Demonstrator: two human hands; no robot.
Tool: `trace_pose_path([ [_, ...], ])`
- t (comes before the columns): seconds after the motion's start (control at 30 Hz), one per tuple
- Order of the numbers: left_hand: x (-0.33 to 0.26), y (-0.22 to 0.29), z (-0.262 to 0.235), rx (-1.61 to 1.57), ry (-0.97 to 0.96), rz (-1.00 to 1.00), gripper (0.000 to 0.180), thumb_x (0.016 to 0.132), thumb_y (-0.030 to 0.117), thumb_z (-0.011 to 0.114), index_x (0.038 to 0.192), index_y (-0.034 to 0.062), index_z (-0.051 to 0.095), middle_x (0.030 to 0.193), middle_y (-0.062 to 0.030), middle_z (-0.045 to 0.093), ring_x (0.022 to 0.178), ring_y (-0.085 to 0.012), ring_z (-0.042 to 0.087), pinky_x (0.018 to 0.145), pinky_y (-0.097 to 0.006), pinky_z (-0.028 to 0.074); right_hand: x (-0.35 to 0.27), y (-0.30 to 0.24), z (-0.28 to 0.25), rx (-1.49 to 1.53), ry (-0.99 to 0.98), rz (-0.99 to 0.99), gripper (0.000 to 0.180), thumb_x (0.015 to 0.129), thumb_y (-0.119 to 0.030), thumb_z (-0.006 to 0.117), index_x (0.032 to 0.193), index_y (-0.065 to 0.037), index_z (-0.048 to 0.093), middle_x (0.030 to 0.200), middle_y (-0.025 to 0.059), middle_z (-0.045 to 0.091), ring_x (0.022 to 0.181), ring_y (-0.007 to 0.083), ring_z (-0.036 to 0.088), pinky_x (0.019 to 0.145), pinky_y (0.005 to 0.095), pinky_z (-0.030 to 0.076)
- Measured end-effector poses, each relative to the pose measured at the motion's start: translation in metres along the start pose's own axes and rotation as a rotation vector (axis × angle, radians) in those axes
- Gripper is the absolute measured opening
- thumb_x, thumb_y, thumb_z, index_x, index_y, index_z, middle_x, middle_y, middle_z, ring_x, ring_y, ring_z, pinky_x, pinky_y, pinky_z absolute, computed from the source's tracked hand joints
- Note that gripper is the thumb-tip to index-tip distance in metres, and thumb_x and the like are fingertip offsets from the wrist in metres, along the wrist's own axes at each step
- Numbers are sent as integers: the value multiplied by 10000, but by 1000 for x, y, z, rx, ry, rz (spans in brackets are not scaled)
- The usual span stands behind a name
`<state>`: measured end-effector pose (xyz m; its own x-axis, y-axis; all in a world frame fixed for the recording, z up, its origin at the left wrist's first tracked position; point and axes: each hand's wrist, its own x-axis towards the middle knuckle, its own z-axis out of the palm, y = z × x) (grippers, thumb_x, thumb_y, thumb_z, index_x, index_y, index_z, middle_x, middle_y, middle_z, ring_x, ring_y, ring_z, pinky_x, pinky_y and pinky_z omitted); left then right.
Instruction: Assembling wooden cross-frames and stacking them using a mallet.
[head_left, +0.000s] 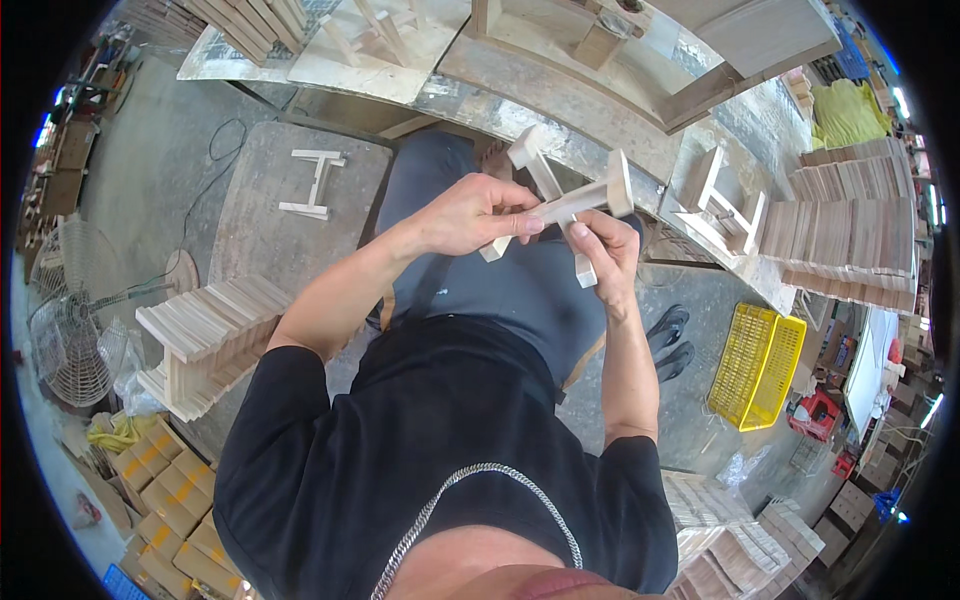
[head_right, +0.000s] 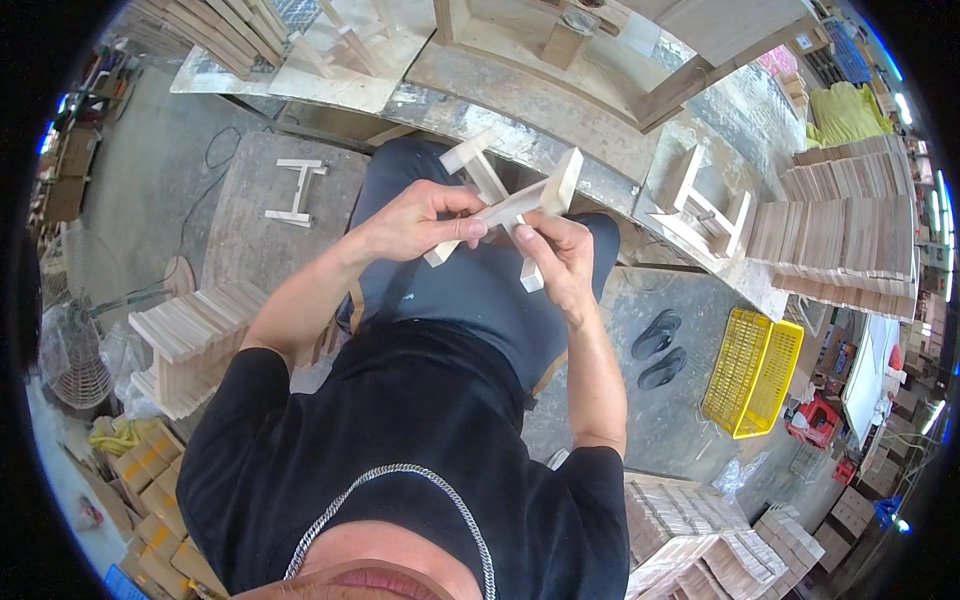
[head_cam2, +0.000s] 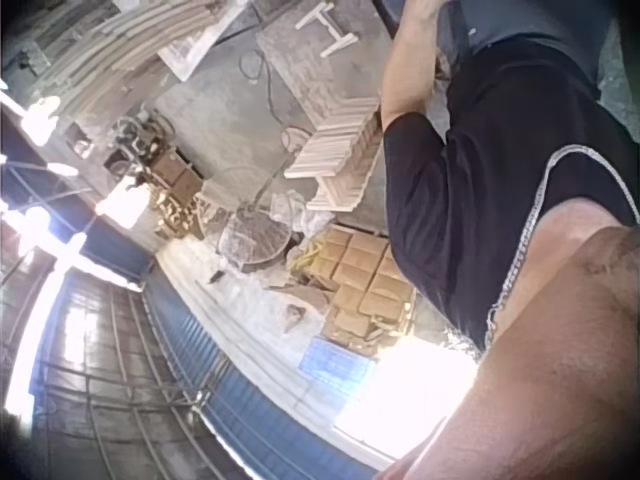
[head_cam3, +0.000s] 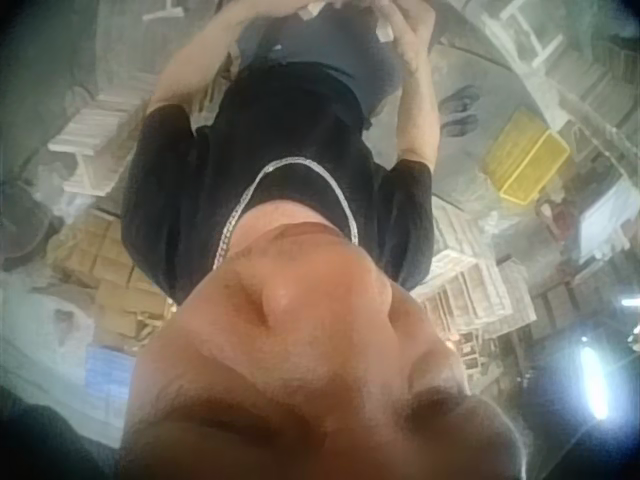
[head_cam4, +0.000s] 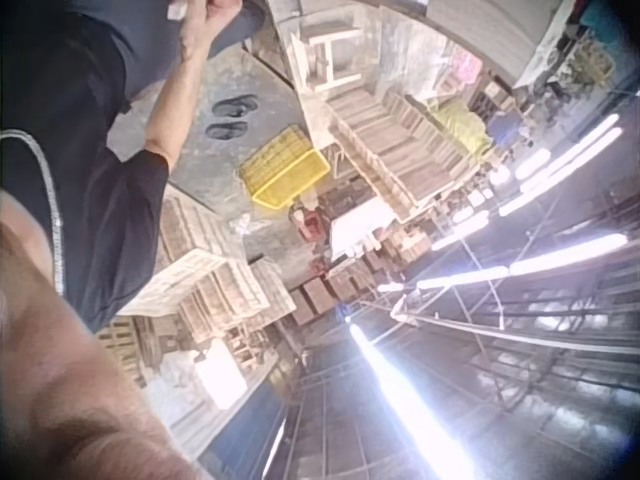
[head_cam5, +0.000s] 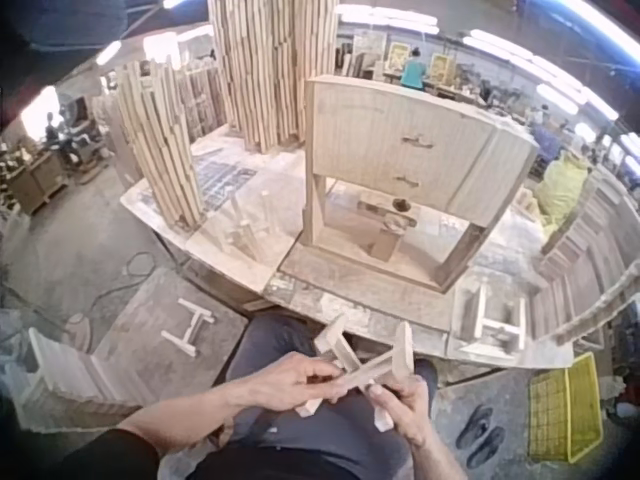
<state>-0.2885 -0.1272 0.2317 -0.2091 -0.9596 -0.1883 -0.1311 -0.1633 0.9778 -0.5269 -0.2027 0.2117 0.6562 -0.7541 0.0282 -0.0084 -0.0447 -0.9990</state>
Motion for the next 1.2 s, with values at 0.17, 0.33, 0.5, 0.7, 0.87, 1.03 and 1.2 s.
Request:
trace_pose_path([
  [0.17,17,-10,-11,-132,-92,19,262,986,262,692,1007,9,754,841,0,704,823,-78,617,788,-258,479,6,-4,7,43,69,3,265,958,-184,666,1005,67,736,785,17,643,685,68,530,609,226,390],
  [0.33,38,-21,-30,-264,-73,19,266,952,278,735,980,15,767,852,-21,747,822,-78,652,758,-263,504,32,15,6,272,91,80,236,969,-173,662,995,42,756,805,30,690,699,76,568,618,245,423],
  [0.5,55,8,-53,-545,-41,-46,403,988,309,682,1193,-38,664,1060,-112,727,911,-158,696,800,-296,560,79,5,-3,416,248,61,374,1008,-263,606,852,54,729,662,77,640,574,131,559,543,274,403],
  [0.7,107,29,-49,253,424,401,330,940,184,709,1204,-7,659,924,-109,725,774,-209,717,741,-347,573,156,2,-27,345,516,-115,471,1066,-331,464,1054,97,661,664,146,639,550,187,598,491,298,440],
  [0.87,166,30,-74,538,638,396,259,938,217,696,992,-32,651,803,-221,679,713,-351,686,657,-428,509,205,7,-28,359,806,-196,397,1088,-303,408,1199,54,544,732,134,633,557,203,615,478,323,473],
  [1.03,213,43,-102,625,628,274,355,952,292,659,968,-62,634,898,-286,684,900,-472,661,782,-524,515,249,16,-50,129,816,-231,414,1102,-312,398,1243,55,527,899,170,657,644,221,654,565,341,527],
  [1.2,218,44,-113,644,583,212,385,962,320,647,971,-64,615,937,-298,679,954,-472,651,832,-524,506,213,41,-49,-302,889,-305,431,1100,-267,428,1348,80,486,1019,190,669,923,245,682,821,361,541],
])
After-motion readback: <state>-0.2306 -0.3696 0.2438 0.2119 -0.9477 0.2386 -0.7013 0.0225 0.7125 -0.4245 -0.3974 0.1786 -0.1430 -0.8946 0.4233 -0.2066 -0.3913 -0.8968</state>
